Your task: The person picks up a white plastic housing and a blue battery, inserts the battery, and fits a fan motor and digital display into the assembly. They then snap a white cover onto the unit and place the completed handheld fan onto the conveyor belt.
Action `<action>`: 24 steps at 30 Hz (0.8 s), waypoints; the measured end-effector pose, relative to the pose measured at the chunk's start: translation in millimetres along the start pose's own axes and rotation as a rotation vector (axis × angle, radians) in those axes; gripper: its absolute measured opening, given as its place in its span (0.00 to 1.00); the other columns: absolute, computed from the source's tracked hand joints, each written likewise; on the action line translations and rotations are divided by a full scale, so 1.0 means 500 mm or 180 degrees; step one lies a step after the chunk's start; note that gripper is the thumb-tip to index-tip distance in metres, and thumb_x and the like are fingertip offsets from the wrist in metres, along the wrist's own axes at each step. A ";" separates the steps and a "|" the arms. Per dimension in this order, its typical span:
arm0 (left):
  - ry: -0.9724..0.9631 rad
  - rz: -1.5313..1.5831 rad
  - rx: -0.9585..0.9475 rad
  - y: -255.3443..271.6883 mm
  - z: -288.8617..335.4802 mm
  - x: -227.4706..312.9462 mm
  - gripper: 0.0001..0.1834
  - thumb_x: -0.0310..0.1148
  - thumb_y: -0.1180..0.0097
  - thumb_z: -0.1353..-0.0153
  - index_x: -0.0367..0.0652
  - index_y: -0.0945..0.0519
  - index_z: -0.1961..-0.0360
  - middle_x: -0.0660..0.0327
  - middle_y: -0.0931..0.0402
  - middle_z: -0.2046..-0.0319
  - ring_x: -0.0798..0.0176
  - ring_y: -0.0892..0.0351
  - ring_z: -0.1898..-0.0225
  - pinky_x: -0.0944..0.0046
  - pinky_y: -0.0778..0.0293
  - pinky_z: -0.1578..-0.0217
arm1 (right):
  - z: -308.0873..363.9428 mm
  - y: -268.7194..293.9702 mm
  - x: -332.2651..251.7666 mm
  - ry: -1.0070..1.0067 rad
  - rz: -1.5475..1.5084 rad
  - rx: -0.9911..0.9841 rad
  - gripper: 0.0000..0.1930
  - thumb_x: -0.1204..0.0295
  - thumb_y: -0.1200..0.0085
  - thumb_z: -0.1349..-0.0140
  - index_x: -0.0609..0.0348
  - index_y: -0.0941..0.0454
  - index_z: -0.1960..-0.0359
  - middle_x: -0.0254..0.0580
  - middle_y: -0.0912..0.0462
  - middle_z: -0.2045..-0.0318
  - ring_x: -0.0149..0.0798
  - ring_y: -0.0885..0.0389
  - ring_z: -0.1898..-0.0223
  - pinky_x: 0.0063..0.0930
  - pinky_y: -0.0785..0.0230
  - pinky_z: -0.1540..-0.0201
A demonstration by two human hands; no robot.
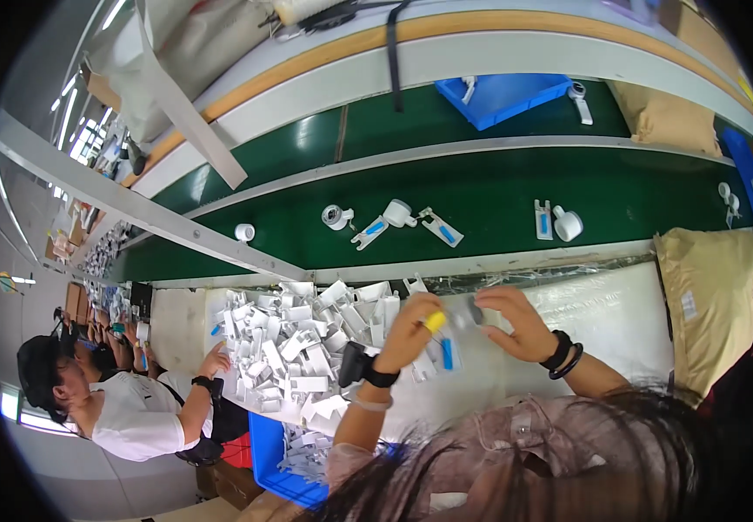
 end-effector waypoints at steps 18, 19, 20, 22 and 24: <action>0.1451 0.1457 0.0164 -0.327 0.172 0.091 0.24 0.29 0.41 0.41 0.39 0.34 0.45 0.61 0.28 0.54 0.70 0.27 0.55 0.70 0.29 0.57 | 0.264 0.060 -0.049 -0.1337 -0.1768 -0.0621 0.07 0.71 0.46 0.37 0.62 0.25 0.63 0.34 0.22 0.71 0.25 0.27 0.69 0.22 0.33 0.64; 0.1539 0.1705 0.0140 -0.334 0.177 0.101 0.23 0.29 0.41 0.41 0.37 0.33 0.46 0.62 0.26 0.58 0.69 0.24 0.61 0.70 0.27 0.61 | 0.267 0.063 -0.048 -0.1126 -0.1668 -0.0533 0.07 0.71 0.45 0.37 0.62 0.24 0.64 0.34 0.22 0.71 0.25 0.27 0.69 0.21 0.33 0.64; 0.1552 0.1700 0.0140 -0.333 0.183 0.101 0.23 0.29 0.41 0.41 0.37 0.33 0.46 0.62 0.26 0.58 0.69 0.24 0.61 0.70 0.27 0.61 | 0.272 0.068 -0.050 -0.1132 -0.1681 -0.0530 0.07 0.71 0.45 0.37 0.62 0.24 0.64 0.34 0.22 0.71 0.25 0.27 0.69 0.21 0.33 0.64; 0.1951 0.2133 -0.0671 -0.340 0.201 0.097 0.21 0.29 0.43 0.41 0.37 0.33 0.48 0.63 0.24 0.61 0.67 0.22 0.67 0.68 0.25 0.66 | 0.280 0.076 -0.055 -0.1218 -0.2079 -0.0736 0.08 0.70 0.44 0.37 0.62 0.22 0.63 0.33 0.20 0.69 0.24 0.26 0.68 0.21 0.33 0.63; 0.1772 0.1642 -0.0714 -0.336 0.206 0.104 0.20 0.28 0.44 0.42 0.37 0.33 0.49 0.60 0.23 0.64 0.64 0.21 0.68 0.67 0.25 0.67 | 0.279 0.096 -0.066 -0.1179 -0.2031 -0.1035 0.08 0.70 0.45 0.37 0.63 0.21 0.63 0.33 0.19 0.69 0.24 0.26 0.67 0.20 0.33 0.62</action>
Point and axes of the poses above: each hand's wrist, its own z-axis away from the middle knuckle, its own y-axis out of the back of the hand, x = y × z, the point moved 3 cm from there along -z, towards the middle knuckle
